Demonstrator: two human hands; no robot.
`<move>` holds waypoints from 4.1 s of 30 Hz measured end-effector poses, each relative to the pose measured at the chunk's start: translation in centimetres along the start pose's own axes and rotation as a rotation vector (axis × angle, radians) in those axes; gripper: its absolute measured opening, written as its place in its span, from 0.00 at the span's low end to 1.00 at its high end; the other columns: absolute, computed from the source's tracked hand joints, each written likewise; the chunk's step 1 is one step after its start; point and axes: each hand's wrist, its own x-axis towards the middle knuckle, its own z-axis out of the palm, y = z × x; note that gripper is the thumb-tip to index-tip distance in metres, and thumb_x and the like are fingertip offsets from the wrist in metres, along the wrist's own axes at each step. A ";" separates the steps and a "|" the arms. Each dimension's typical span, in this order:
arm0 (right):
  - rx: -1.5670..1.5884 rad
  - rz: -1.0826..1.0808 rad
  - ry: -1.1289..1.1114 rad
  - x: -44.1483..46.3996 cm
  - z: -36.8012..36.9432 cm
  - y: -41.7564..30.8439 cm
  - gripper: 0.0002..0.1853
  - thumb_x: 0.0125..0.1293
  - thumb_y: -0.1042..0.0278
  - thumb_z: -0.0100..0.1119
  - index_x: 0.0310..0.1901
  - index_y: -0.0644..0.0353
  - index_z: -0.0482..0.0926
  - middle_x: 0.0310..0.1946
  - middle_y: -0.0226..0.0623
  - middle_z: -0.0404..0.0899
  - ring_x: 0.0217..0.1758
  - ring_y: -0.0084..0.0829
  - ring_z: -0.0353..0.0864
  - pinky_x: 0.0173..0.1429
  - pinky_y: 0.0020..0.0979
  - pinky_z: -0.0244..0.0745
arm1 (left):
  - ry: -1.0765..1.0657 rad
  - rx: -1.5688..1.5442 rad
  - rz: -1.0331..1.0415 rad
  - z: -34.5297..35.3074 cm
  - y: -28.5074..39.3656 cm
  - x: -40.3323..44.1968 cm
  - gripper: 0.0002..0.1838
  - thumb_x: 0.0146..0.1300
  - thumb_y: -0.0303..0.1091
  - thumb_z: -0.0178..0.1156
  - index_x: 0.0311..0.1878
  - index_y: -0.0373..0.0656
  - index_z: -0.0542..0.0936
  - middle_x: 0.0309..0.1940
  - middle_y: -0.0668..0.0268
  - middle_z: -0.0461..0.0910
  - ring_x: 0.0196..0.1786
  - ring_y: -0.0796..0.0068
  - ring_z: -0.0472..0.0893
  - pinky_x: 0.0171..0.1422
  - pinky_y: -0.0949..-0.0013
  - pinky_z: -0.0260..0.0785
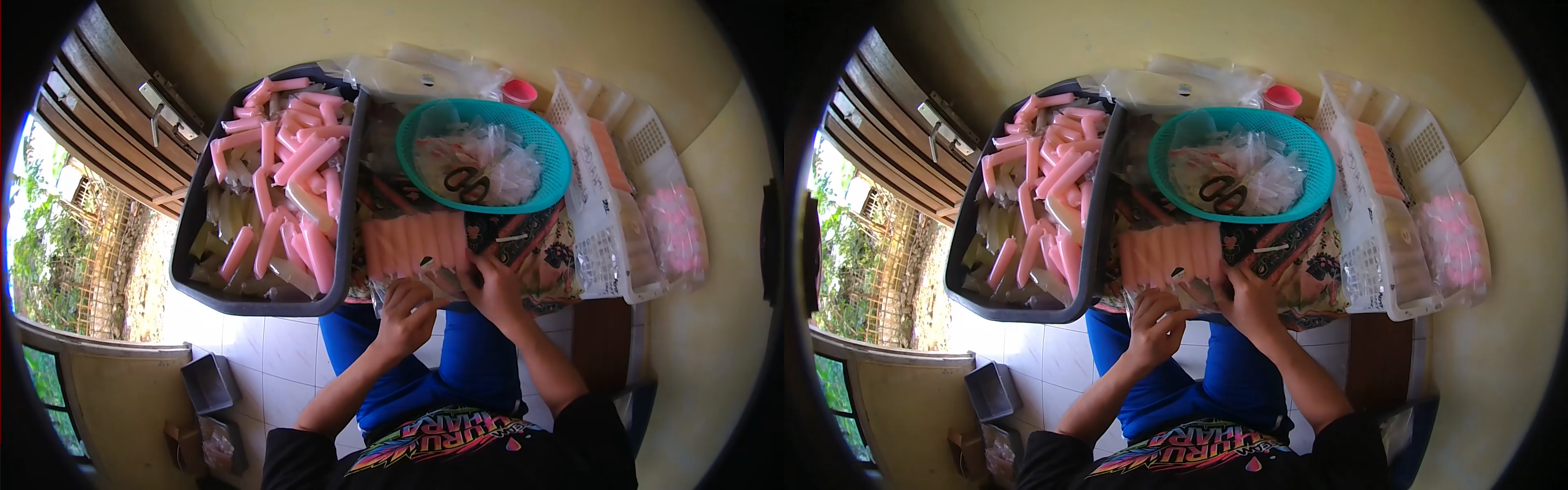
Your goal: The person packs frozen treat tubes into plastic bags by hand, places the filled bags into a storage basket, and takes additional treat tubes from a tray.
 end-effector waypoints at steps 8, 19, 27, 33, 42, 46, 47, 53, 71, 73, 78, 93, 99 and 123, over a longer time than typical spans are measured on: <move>0.046 0.073 0.082 -0.7 1.1 -0.1 0.11 0.60 0.71 0.69 0.43 0.64 0.83 0.29 0.42 0.83 0.30 0.43 0.87 0.33 0.39 0.80 | -0.034 -0.014 0.013 0.0 -0.4 -1.5 0.18 0.44 0.18 0.65 0.41 0.46 0.86 0.35 0.66 0.78 0.43 0.63 0.81 0.55 0.56 0.72; 0.055 0.060 0.052 -0.2 0.1 -0.5 0.19 0.59 0.69 0.71 0.50 0.63 0.78 0.41 0.43 0.79 0.38 0.44 0.84 0.38 0.40 0.81 | -0.057 0.141 -0.109 -1.7 -0.5 -1.1 0.22 0.51 0.18 0.64 0.51 0.47 0.83 0.50 0.59 0.79 0.52 0.57 0.78 0.59 0.53 0.69; 0.036 -0.045 -0.036 1.4 -0.7 -0.9 0.32 0.57 0.66 0.72 0.63 0.61 0.72 0.52 0.49 0.71 0.52 0.51 0.79 0.53 0.44 0.79 | -0.091 0.212 -0.263 -2.4 -2.7 0.0 0.23 0.57 0.27 0.70 0.58 0.46 0.81 0.59 0.54 0.77 0.60 0.48 0.77 0.65 0.50 0.69; 0.055 0.007 -0.122 1.6 0.1 -0.1 0.33 0.55 0.64 0.75 0.63 0.61 0.74 0.57 0.46 0.72 0.58 0.51 0.78 0.56 0.44 0.79 | -0.141 0.236 -0.297 -2.2 -3.6 0.2 0.28 0.55 0.31 0.72 0.62 0.46 0.79 0.63 0.52 0.74 0.60 0.47 0.77 0.63 0.52 0.71; 0.003 -0.054 -0.026 2.1 1.2 -0.2 0.28 0.50 0.63 0.77 0.53 0.63 0.79 0.49 0.45 0.73 0.48 0.48 0.82 0.48 0.42 0.82 | -0.098 0.321 -0.333 -1.3 -3.5 1.0 0.32 0.50 0.39 0.78 0.59 0.43 0.80 0.57 0.52 0.79 0.57 0.50 0.79 0.62 0.54 0.71; -0.004 -0.021 0.010 2.1 1.7 -0.1 0.26 0.48 0.64 0.79 0.48 0.63 0.80 0.46 0.43 0.73 0.41 0.47 0.83 0.40 0.40 0.82 | -0.055 0.334 -0.327 -1.2 -3.5 1.5 0.30 0.47 0.40 0.79 0.55 0.42 0.82 0.51 0.57 0.81 0.52 0.54 0.81 0.58 0.57 0.72; 0.003 -0.029 0.027 2.1 1.8 0.0 0.25 0.48 0.64 0.78 0.48 0.63 0.81 0.45 0.44 0.73 0.40 0.47 0.83 0.38 0.40 0.82 | -0.058 0.332 -0.331 -1.2 -3.5 1.5 0.30 0.47 0.40 0.79 0.55 0.42 0.82 0.51 0.57 0.81 0.52 0.54 0.81 0.58 0.57 0.72; 0.080 0.063 0.036 1.9 2.2 -0.1 0.24 0.47 0.65 0.81 0.45 0.61 0.82 0.39 0.40 0.72 0.39 0.46 0.80 0.40 0.41 0.79 | -0.045 0.341 -0.283 -1.3 -4.1 1.6 0.25 0.46 0.38 0.80 0.48 0.44 0.85 0.40 0.63 0.84 0.40 0.60 0.81 0.48 0.59 0.70; 0.148 0.006 0.022 2.0 1.3 0.0 0.21 0.51 0.64 0.78 0.46 0.63 0.83 0.39 0.41 0.74 0.34 0.44 0.83 0.36 0.39 0.81 | 0.018 0.414 -0.270 -0.5 -3.5 1.5 0.19 0.45 0.35 0.74 0.43 0.45 0.83 0.36 0.65 0.79 0.39 0.59 0.77 0.48 0.57 0.67; 0.113 0.006 0.028 1.9 1.5 0.0 0.21 0.52 0.62 0.79 0.45 0.63 0.82 0.40 0.41 0.74 0.34 0.44 0.83 0.36 0.39 0.81 | 0.017 0.404 -0.269 -0.6 -3.4 1.5 0.21 0.45 0.35 0.74 0.45 0.44 0.83 0.37 0.64 0.79 0.40 0.58 0.77 0.48 0.56 0.67; 0.028 0.012 0.059 1.9 2.0 -0.6 0.21 0.51 0.59 0.79 0.40 0.62 0.81 0.40 0.41 0.74 0.33 0.45 0.84 0.34 0.40 0.81 | 0.005 0.405 -0.268 -0.4 -3.4 1.5 0.22 0.46 0.33 0.72 0.47 0.44 0.82 0.38 0.63 0.79 0.41 0.56 0.76 0.49 0.55 0.66; -0.024 0.027 0.123 1.5 3.1 -0.5 0.18 0.50 0.62 0.78 0.37 0.58 0.78 0.38 0.40 0.73 0.29 0.45 0.81 0.30 0.40 0.79 | -0.025 0.467 -0.312 0.5 -3.6 1.0 0.23 0.48 0.38 0.72 0.49 0.42 0.81 0.41 0.60 0.80 0.45 0.53 0.77 0.54 0.55 0.66; 0.168 0.054 0.042 1.2 1.0 -0.6 0.21 0.51 0.69 0.77 0.47 0.62 0.81 0.35 0.39 0.71 0.33 0.41 0.78 0.37 0.38 0.75 | -0.034 0.320 -0.286 -0.7 -3.9 0.3 0.23 0.48 0.33 0.73 0.49 0.41 0.81 0.43 0.59 0.81 0.48 0.52 0.78 0.56 0.54 0.67; -0.065 -0.217 0.050 2.4 2.4 -2.3 0.21 0.46 0.72 0.74 0.45 0.54 0.80 0.56 0.43 0.75 0.56 0.45 0.77 0.58 0.46 0.71 | -0.166 0.398 -0.237 -1.1 -3.6 1.4 0.27 0.47 0.32 0.71 0.55 0.53 0.86 0.39 0.63 0.75 0.42 0.61 0.74 0.47 0.58 0.64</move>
